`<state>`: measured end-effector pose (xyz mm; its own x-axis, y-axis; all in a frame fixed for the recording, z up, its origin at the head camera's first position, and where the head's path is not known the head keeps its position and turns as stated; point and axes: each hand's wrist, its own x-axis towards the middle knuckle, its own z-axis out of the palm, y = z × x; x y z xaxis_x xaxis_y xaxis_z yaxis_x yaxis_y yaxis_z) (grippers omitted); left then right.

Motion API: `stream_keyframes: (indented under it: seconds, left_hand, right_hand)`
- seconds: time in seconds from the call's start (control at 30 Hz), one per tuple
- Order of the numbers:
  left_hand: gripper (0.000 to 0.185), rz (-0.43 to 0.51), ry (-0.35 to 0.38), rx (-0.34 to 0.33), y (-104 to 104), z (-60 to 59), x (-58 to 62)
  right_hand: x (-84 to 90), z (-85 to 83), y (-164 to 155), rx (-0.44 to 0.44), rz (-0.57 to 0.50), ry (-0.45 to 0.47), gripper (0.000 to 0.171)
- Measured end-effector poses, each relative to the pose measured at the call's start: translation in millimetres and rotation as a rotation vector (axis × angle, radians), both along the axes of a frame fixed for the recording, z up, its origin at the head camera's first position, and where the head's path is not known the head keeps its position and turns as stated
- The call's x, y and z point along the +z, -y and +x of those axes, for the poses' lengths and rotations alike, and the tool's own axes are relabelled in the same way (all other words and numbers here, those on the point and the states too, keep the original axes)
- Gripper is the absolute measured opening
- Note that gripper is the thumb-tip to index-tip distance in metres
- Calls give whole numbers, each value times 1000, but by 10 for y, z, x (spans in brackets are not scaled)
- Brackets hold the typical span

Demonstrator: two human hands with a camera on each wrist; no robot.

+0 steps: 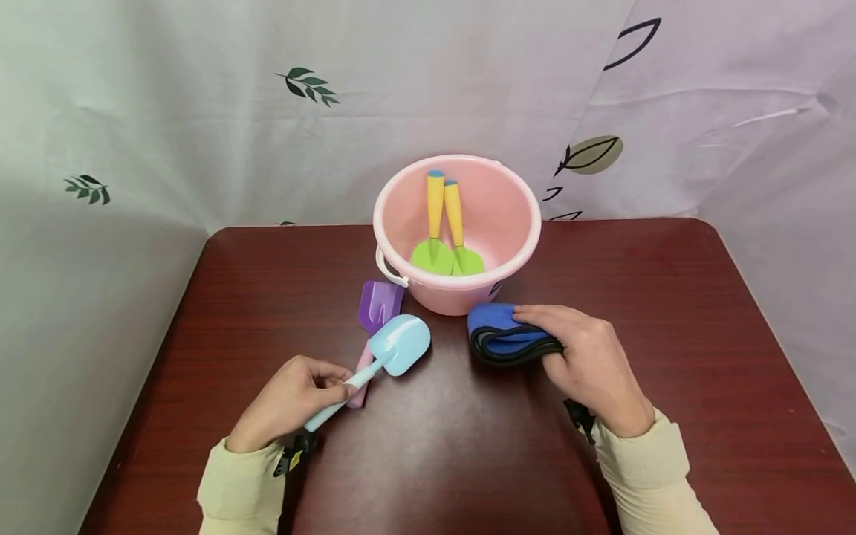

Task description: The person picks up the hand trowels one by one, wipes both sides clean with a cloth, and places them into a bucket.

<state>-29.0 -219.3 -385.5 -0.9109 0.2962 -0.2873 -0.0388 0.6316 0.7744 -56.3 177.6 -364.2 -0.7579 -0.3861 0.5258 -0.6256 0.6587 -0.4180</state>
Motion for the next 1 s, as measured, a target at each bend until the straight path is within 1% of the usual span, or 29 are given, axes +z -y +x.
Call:
stream_keyframes:
  seconds: [0.1,0.2,0.3,0.43,0.57,0.8,0.93,1.0]
  left_hand:
    - [7,15,-10,-30,-41,-13,-18]
    - [9,18,-38,-52,-94,-37,-30]
    - [10,-2,-52,-48,-169,-66,-33]
    - [8,-16,-47,-59,-281,-112,-27]
    - [7,0,-40,-90,-382,-158,-26]
    - [10,-30,-157,-159,-564,-217,-30]
    - [12,-23,-153,-179,-682,-242,-10]
    - [13,-17,-149,-168,-740,-255,-1]
  right_hand:
    - [6,3,6,8,-5,-3,58]
    - [17,10,9,14,-7,2,57]
    - [29,16,17,25,-19,1,56]
    - [42,14,38,61,-73,-42,56]
    - [50,9,68,115,-134,-104,56]
    - [43,3,154,243,-195,-208,55]
    - [42,-2,210,314,-218,-246,49]
    - [33,0,227,334,-217,-249,46]
